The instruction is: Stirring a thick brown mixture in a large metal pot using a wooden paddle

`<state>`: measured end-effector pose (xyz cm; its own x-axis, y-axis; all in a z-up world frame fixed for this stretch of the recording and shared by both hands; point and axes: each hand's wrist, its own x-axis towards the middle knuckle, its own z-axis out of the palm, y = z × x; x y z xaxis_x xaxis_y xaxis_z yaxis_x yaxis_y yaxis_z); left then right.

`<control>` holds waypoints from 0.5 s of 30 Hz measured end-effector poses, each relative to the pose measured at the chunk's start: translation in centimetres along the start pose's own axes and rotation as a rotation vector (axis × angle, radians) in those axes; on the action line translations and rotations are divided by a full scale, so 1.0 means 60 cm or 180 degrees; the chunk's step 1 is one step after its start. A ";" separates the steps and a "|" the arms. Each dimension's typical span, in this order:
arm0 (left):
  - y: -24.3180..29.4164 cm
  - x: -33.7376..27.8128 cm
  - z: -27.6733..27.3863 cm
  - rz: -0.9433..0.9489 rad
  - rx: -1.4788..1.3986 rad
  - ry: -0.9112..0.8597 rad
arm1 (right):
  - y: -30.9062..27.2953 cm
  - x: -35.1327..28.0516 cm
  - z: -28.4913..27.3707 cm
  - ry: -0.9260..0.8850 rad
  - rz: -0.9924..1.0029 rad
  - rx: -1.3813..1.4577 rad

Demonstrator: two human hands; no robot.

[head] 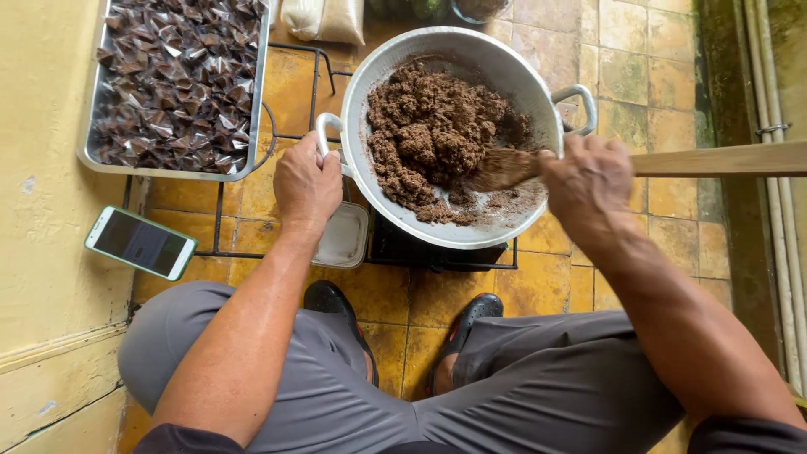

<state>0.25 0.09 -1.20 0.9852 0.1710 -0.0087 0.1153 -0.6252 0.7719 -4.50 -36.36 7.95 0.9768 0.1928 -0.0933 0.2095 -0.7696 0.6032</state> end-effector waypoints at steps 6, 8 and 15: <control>0.015 0.000 0.003 -0.0192 0.0384 -0.0072 | 0.037 -0.039 -0.094 -0.2203 0.0246 -0.0177; 0.012 0.000 0.007 -0.0145 0.0361 -0.0017 | 0.017 -0.029 -0.078 -0.2132 0.0186 0.0269; 0.028 -0.009 -0.013 -0.0060 -0.0008 -0.0060 | -0.037 0.007 -0.056 -0.1068 -0.0175 0.1060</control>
<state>-0.17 -0.43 0.63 0.9851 0.1685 -0.0351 0.1336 -0.6201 0.7731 -4.71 -32.53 9.23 0.9128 0.0737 -0.4017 0.2107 -0.9276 0.3085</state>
